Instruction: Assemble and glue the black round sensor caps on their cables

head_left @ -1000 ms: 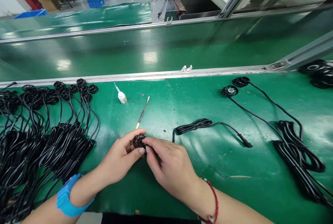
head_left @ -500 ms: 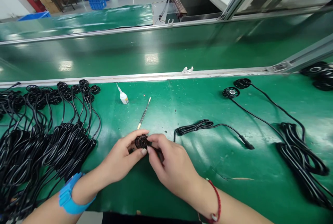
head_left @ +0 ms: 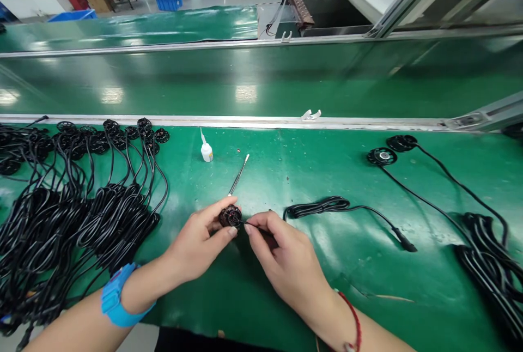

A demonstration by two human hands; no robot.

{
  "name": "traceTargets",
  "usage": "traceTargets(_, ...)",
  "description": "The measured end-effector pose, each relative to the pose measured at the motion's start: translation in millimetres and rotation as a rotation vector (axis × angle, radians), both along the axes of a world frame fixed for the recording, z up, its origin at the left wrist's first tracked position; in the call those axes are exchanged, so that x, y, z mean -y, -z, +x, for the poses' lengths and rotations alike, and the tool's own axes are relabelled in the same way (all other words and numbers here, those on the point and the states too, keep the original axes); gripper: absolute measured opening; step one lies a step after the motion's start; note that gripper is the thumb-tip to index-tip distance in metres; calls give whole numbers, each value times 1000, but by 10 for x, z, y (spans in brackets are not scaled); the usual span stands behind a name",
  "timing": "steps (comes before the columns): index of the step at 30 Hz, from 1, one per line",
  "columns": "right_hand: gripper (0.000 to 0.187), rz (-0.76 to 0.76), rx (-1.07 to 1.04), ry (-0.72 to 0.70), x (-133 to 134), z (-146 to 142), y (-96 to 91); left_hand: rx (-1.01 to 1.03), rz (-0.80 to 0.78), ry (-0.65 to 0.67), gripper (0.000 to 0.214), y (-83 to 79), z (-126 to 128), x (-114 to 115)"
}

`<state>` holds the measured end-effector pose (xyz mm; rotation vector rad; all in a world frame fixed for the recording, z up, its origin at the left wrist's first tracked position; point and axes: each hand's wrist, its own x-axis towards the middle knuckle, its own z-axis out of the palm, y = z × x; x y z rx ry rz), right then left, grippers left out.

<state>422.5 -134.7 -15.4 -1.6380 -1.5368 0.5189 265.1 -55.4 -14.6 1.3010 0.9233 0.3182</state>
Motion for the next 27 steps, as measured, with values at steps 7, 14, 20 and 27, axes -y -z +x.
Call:
traceTargets(7,21,97,187,20,5,-65,30,-127,227,47,47,-16,5,27)
traceTargets(14,22,7,201,-13,7,-104,61,-211,589,161,46,4,-22,81)
traceTargets(20,14,-113,126,-40,6,-62,31,-180,422,141,44,-5,4,38)
traceTargets(27,9,-142,-60,-49,30,5,-78,-27,61,22,43,0,0,-2)
